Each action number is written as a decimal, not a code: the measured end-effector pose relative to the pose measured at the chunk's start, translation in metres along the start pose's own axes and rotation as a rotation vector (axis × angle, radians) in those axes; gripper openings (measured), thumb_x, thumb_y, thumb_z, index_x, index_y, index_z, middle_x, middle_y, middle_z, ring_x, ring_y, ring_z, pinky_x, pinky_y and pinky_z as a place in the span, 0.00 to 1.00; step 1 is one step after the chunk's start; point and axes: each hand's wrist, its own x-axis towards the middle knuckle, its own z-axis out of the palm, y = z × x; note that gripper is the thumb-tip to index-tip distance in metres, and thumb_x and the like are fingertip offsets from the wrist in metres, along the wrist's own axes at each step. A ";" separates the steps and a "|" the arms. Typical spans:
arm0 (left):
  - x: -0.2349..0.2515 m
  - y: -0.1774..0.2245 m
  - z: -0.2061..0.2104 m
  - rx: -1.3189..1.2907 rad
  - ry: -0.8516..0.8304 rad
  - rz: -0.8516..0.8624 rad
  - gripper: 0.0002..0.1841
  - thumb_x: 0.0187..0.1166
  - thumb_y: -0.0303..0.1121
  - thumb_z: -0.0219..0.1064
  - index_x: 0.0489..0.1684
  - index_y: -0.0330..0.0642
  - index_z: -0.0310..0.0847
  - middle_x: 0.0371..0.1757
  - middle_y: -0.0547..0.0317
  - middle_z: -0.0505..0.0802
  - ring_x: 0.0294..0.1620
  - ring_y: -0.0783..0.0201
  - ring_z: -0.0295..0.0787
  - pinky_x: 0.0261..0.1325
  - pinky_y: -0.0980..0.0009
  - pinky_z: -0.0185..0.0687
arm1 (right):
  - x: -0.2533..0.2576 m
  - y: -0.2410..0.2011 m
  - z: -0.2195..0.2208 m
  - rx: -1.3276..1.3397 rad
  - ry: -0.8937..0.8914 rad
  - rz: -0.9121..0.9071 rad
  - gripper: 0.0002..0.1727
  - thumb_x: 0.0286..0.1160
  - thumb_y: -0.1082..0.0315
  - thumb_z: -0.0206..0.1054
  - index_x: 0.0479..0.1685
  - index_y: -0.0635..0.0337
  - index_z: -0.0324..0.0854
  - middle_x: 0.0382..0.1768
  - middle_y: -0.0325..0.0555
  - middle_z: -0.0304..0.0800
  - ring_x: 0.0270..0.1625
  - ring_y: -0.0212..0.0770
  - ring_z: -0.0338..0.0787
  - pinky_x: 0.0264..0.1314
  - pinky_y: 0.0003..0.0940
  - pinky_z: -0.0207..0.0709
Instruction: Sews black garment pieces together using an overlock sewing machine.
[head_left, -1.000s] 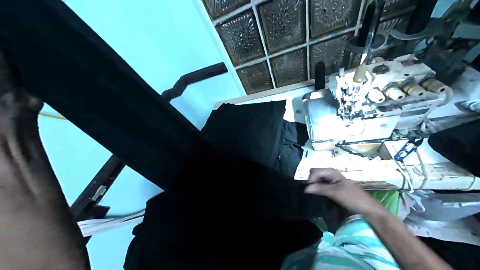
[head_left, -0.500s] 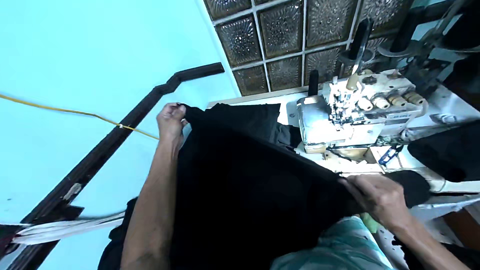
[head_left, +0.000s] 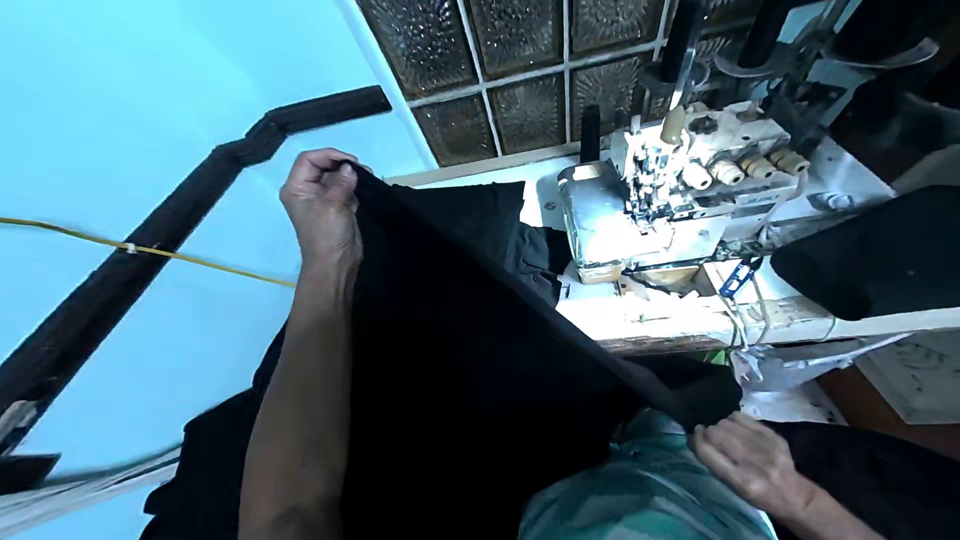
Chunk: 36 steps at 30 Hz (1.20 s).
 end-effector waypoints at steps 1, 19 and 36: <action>-0.006 -0.006 0.006 0.076 -0.008 -0.004 0.08 0.80 0.21 0.58 0.48 0.42 0.80 0.43 0.76 0.90 0.45 0.80 0.87 0.54 0.76 0.84 | -0.012 -0.008 0.005 0.035 -0.051 -0.003 0.15 0.84 0.70 0.51 0.27 0.55 0.75 0.18 0.42 0.78 0.20 0.42 0.75 0.28 0.35 0.70; 0.027 0.024 0.192 -0.095 -0.160 0.209 0.08 0.82 0.19 0.58 0.49 0.26 0.82 0.48 0.59 0.90 0.50 0.76 0.85 0.59 0.75 0.81 | -0.062 -0.019 -0.026 0.222 -0.357 0.581 0.12 0.72 0.68 0.64 0.24 0.65 0.85 0.21 0.54 0.88 0.23 0.53 0.90 0.27 0.49 0.83; -0.050 0.055 0.234 -0.121 -0.592 0.361 0.06 0.81 0.21 0.64 0.43 0.28 0.86 0.41 0.61 0.89 0.41 0.83 0.82 0.49 0.87 0.79 | 0.137 0.071 0.010 0.720 0.053 0.743 0.45 0.67 0.43 0.75 0.80 0.66 0.71 0.70 0.59 0.82 0.66 0.47 0.86 0.67 0.46 0.80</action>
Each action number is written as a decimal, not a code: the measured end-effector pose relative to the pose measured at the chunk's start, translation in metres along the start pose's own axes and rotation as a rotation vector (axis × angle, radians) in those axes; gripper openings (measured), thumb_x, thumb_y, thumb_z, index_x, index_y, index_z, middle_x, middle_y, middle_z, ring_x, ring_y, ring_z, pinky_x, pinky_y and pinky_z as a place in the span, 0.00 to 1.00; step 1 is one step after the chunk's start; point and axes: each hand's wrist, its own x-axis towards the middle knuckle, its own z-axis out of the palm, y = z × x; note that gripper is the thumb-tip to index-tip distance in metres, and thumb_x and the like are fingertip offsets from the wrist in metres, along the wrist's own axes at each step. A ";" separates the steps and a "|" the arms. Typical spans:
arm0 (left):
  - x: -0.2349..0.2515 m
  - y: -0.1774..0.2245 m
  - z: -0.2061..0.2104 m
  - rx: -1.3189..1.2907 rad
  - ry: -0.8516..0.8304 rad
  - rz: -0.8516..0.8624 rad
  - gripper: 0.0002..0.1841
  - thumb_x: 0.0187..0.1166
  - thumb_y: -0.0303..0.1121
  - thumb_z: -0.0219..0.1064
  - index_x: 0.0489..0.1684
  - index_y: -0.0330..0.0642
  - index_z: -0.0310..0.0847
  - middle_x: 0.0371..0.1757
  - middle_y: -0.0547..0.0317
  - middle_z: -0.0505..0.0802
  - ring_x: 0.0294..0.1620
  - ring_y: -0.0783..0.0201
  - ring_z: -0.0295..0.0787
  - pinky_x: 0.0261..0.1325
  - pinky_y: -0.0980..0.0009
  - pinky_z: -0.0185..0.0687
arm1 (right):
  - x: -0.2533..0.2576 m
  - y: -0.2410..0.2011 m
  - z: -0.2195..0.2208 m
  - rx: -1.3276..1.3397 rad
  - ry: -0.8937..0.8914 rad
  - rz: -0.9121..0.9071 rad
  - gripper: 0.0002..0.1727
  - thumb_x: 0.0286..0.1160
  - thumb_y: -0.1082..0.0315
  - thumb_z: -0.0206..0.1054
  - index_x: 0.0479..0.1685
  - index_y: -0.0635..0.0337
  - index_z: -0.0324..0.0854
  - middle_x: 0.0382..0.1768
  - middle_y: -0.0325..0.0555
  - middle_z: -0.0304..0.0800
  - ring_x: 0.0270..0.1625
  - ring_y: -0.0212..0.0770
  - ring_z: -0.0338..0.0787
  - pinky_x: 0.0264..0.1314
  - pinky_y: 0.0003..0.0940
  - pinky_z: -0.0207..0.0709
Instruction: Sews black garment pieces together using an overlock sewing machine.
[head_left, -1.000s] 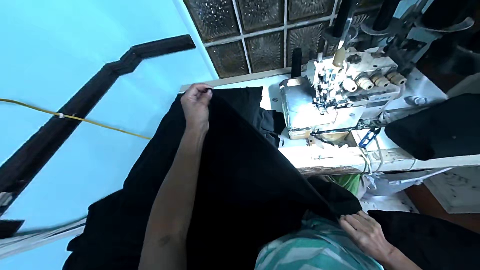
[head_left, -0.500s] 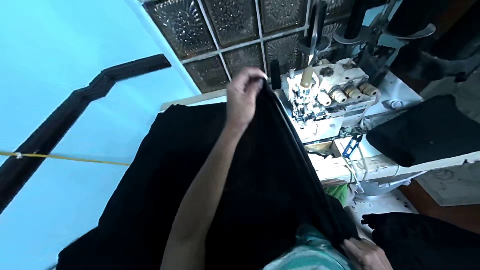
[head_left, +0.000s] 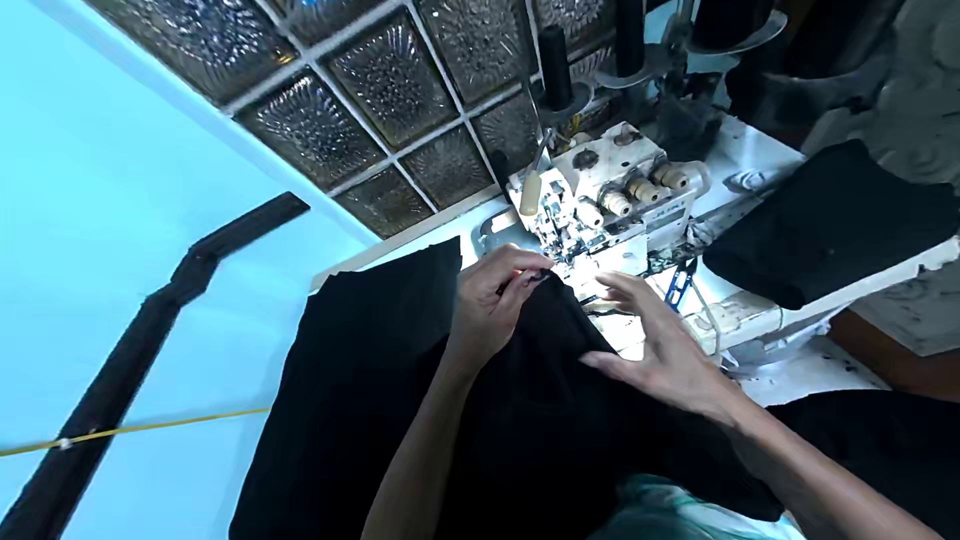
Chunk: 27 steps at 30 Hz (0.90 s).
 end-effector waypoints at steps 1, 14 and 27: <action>-0.001 0.004 -0.003 0.002 -0.007 0.007 0.06 0.82 0.23 0.64 0.43 0.30 0.86 0.41 0.63 0.89 0.42 0.83 0.82 0.50 0.87 0.79 | 0.014 -0.006 0.006 0.106 -0.046 0.065 0.48 0.63 0.44 0.77 0.82 0.64 0.68 0.69 0.56 0.82 0.65 0.44 0.86 0.66 0.44 0.80; -0.011 -0.032 0.002 -0.055 0.170 -0.236 0.04 0.79 0.19 0.63 0.42 0.35 0.82 0.40 0.71 0.89 0.42 0.84 0.84 0.51 0.83 0.82 | -0.002 0.021 0.007 -0.067 -0.139 0.249 0.10 0.71 0.70 0.64 0.40 0.65 0.89 0.39 0.51 0.90 0.44 0.44 0.89 0.50 0.45 0.80; -0.009 0.012 0.013 0.311 0.058 -0.050 0.08 0.83 0.23 0.63 0.39 0.24 0.84 0.35 0.52 0.87 0.32 0.79 0.77 0.41 0.88 0.74 | -0.008 0.029 0.045 -0.143 0.169 0.076 0.09 0.65 0.68 0.70 0.37 0.65 0.87 0.33 0.51 0.89 0.36 0.45 0.90 0.39 0.44 0.82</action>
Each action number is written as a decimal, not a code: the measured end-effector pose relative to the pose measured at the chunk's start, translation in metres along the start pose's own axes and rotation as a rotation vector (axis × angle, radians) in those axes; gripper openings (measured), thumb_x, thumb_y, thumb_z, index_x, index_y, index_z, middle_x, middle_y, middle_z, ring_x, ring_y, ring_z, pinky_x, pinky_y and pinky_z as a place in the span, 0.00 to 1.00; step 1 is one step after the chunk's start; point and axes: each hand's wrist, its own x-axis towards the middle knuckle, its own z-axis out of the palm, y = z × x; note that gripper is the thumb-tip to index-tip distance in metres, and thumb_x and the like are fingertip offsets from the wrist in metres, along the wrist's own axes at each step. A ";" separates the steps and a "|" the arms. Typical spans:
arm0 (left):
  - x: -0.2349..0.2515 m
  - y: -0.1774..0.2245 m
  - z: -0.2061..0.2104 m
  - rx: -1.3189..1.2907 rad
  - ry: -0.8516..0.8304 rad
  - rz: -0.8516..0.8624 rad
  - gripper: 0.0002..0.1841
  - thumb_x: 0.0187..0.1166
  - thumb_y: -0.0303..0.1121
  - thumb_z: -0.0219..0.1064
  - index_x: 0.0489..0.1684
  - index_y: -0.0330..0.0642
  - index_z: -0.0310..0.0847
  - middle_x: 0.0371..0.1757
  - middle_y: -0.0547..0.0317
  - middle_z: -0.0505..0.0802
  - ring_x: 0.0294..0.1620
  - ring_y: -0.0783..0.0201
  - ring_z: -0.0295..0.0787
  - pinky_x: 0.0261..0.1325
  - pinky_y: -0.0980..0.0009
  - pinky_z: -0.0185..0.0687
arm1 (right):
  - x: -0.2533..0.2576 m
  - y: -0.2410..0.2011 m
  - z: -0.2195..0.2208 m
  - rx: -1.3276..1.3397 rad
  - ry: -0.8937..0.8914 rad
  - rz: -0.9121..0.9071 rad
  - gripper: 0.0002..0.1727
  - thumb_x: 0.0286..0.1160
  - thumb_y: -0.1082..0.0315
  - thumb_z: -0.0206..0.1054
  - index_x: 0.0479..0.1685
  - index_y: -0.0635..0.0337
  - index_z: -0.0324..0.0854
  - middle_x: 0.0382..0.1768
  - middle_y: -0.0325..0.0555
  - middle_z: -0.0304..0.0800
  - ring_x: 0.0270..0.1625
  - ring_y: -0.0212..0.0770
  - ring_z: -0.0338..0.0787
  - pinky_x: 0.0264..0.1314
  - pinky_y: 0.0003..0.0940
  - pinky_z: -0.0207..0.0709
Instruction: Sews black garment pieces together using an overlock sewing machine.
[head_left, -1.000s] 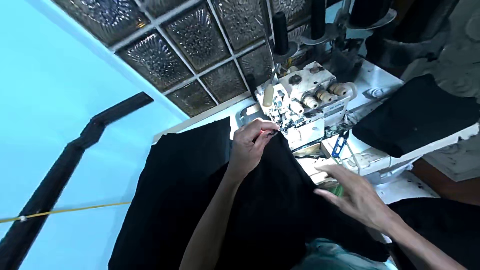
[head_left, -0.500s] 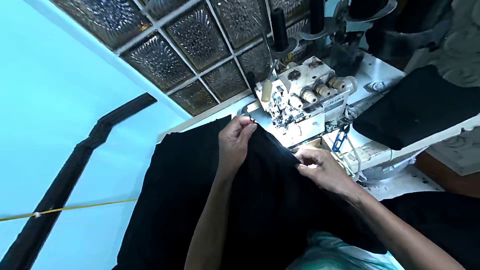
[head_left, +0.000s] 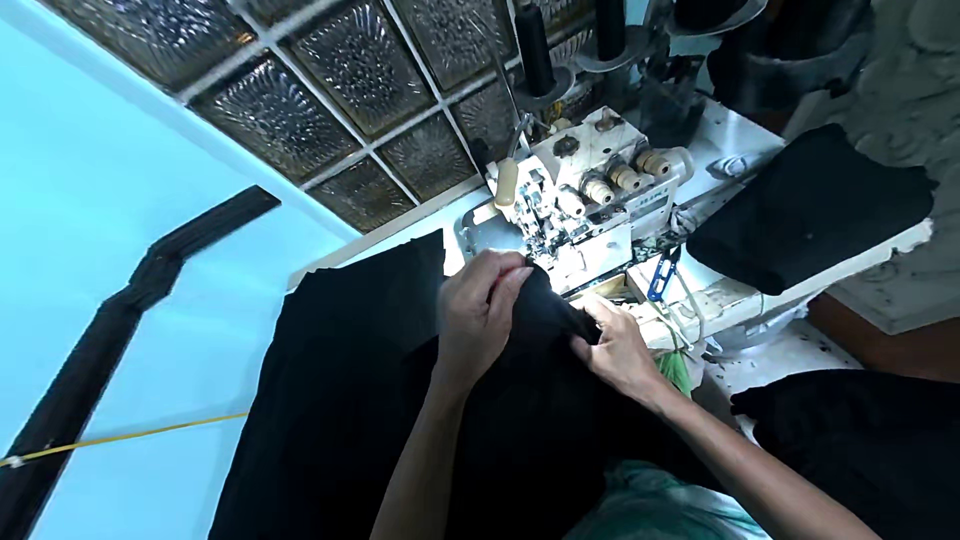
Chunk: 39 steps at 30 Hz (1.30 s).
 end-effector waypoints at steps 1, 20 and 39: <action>-0.001 -0.001 -0.003 0.039 0.014 0.026 0.09 0.83 0.24 0.63 0.39 0.23 0.84 0.34 0.50 0.87 0.33 0.77 0.78 0.41 0.88 0.74 | 0.001 -0.001 -0.003 0.020 0.018 -0.027 0.08 0.66 0.69 0.69 0.37 0.64 0.88 0.33 0.49 0.90 0.37 0.41 0.90 0.41 0.40 0.83; -0.006 -0.003 0.004 -0.167 -0.022 0.090 0.09 0.83 0.24 0.64 0.39 0.24 0.86 0.39 0.49 0.91 0.44 0.75 0.87 0.54 0.83 0.80 | 0.053 -0.040 -0.036 0.357 -0.326 0.110 0.01 0.70 0.71 0.71 0.37 0.57 0.86 0.23 0.31 0.80 0.25 0.22 0.76 0.29 0.19 0.70; -0.011 -0.042 0.017 -0.347 0.176 -0.137 0.02 0.78 0.18 0.65 0.42 0.29 0.82 0.42 0.64 0.91 0.43 0.84 0.85 0.51 0.85 0.82 | 0.005 -0.009 -0.017 0.157 0.032 -0.088 0.08 0.80 0.70 0.64 0.45 0.65 0.87 0.37 0.39 0.91 0.40 0.21 0.88 0.47 0.17 0.82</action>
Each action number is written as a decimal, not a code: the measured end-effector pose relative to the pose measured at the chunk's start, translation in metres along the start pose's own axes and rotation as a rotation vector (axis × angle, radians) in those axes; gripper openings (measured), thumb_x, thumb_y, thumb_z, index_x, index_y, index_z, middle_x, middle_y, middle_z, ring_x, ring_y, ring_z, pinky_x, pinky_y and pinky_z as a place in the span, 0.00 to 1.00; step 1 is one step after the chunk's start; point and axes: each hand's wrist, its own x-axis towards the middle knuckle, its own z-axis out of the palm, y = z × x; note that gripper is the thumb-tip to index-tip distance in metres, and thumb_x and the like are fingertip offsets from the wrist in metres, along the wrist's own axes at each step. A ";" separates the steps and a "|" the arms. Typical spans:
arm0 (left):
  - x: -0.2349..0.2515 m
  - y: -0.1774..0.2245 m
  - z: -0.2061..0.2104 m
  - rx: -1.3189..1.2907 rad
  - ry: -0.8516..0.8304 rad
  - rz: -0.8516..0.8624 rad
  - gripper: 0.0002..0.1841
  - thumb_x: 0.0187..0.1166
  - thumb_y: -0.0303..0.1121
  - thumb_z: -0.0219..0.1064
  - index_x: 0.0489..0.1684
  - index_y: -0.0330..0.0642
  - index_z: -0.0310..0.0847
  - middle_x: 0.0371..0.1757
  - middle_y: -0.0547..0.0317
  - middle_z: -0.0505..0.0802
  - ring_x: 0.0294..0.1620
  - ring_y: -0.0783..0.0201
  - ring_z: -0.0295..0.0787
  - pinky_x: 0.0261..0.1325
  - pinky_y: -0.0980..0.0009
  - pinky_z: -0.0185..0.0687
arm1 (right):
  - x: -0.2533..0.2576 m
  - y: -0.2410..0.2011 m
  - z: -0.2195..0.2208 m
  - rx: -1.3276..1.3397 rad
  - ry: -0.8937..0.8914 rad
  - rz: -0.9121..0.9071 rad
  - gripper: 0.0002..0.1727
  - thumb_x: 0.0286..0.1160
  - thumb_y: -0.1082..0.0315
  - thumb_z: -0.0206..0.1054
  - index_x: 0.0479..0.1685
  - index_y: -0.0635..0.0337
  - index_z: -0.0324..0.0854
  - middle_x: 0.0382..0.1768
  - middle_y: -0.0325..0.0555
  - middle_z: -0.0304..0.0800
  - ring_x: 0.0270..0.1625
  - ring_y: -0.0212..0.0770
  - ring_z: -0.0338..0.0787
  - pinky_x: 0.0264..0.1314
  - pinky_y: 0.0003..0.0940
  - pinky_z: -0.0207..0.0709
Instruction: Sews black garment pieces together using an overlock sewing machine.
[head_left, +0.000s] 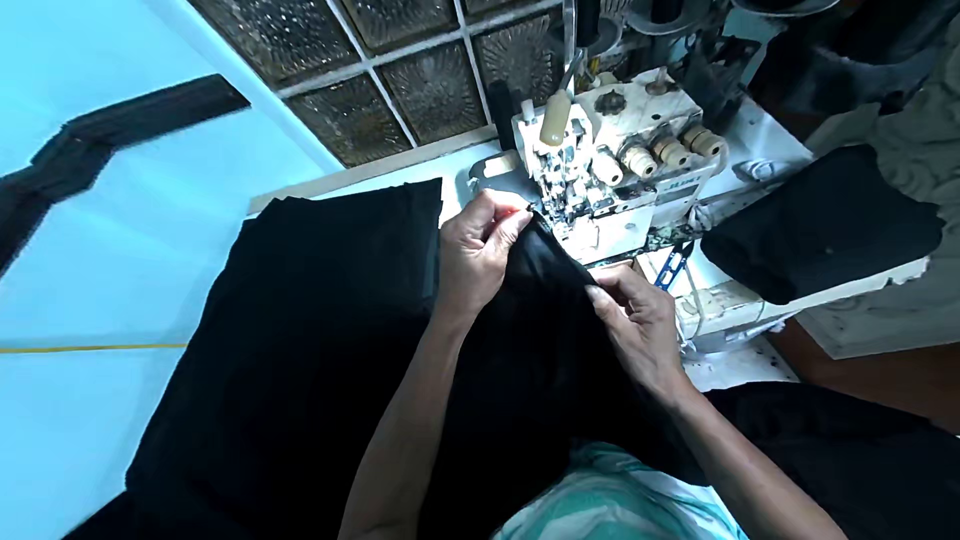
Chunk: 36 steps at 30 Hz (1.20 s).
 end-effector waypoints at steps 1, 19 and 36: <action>-0.001 -0.002 0.001 -0.005 0.006 -0.019 0.03 0.78 0.17 0.65 0.41 0.30 0.82 0.43 0.63 0.91 0.45 0.82 0.86 0.52 0.83 0.83 | -0.002 0.003 0.003 -0.094 0.038 -0.065 0.08 0.78 0.72 0.65 0.45 0.66 0.87 0.38 0.43 0.92 0.41 0.25 0.90 0.49 0.20 0.83; 0.003 -0.044 0.024 0.532 -0.285 -0.195 0.10 0.80 0.28 0.65 0.37 0.31 0.91 0.43 0.40 0.91 0.52 0.43 0.86 0.60 0.49 0.76 | -0.049 0.024 -0.005 -0.047 -0.170 0.483 0.09 0.79 0.67 0.63 0.41 0.61 0.88 0.33 0.36 0.91 0.34 0.17 0.85 0.40 0.14 0.78; -0.041 -0.008 0.051 0.835 -0.154 -0.221 0.15 0.87 0.34 0.61 0.63 0.39 0.86 0.62 0.41 0.86 0.64 0.40 0.81 0.61 0.45 0.75 | 0.005 0.029 -0.005 0.750 -0.229 0.882 0.08 0.75 0.79 0.62 0.33 0.58 0.84 0.28 0.37 0.88 0.31 0.26 0.86 0.37 0.21 0.82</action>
